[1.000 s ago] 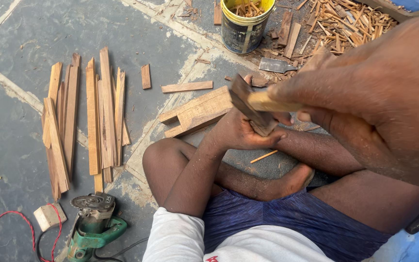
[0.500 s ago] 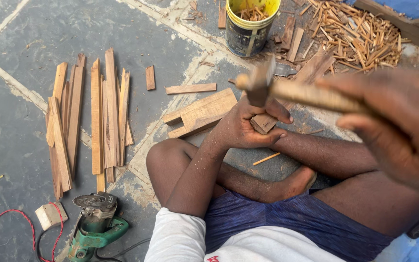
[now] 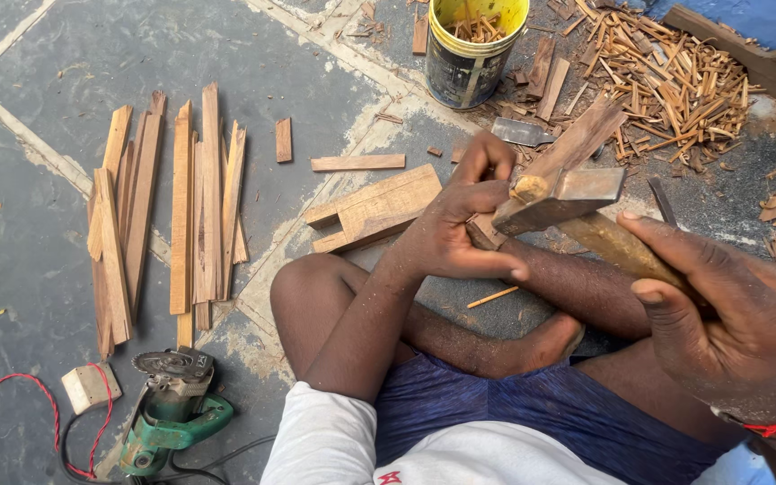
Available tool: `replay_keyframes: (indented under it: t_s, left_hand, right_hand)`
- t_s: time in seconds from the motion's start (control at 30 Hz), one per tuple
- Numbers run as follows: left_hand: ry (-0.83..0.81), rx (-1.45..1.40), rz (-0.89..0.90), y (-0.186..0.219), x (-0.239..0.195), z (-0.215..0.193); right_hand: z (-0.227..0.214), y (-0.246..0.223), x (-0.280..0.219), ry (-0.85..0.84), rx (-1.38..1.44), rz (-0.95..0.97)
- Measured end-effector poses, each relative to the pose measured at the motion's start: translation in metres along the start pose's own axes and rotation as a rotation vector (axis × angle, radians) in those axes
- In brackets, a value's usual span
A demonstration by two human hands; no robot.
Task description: The person sits on the floor and assembles small wooden pieces into a frame-like structure. They use a hammer to drive nails into the wood, aligning and securing the pieces together. The person handles the wood and hammer with both hands, occasionally adjusting the position of the pieces.
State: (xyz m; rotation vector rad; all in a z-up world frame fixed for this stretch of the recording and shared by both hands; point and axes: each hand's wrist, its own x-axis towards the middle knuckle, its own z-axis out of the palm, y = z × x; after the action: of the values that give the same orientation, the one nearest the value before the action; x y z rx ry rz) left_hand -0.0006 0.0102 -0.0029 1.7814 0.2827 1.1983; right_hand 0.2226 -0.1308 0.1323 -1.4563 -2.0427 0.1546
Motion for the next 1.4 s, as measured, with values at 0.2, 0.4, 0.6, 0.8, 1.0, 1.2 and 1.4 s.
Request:
replay_keyframes:
  t_s: [0.2, 0.4, 0.6, 0.8, 1.0, 1.2, 1.4]
  left_hand:
    - [-0.028, -0.077, 0.144, -0.002, 0.003, -0.003]
    - [-0.065, 0.102, 0.065, -0.004, -0.006, -0.004]
    - [-0.079, 0.122, 0.072, 0.001, -0.002, -0.006]
    - [-0.067, 0.212, 0.088, 0.008, 0.001, -0.002]
    - [-0.076, 0.207, 0.034, 0.010, 0.004, 0.002]
    - [-0.084, 0.305, 0.061, 0.006, 0.002, 0.002]
    - [-0.060, 0.268, 0.051, 0.003, 0.000, 0.003]
  right_hand:
    - [-0.001, -0.001, 0.007, -0.025, -0.005, 0.038]
    - [0.002, 0.002, 0.005, -0.003, -0.016, -0.027]
    - [0.003, 0.021, -0.017, 0.043, 0.026, -0.044]
    - [0.004, 0.044, -0.043, 0.059, -0.047, 0.020]
    - [0.000, 0.061, -0.038, -0.154, -0.089, 0.025]
    - [-0.010, 0.051, -0.031, -0.064, -0.051, 0.008]
    - [-0.010, 0.044, -0.014, -0.164, -0.019, -0.060]
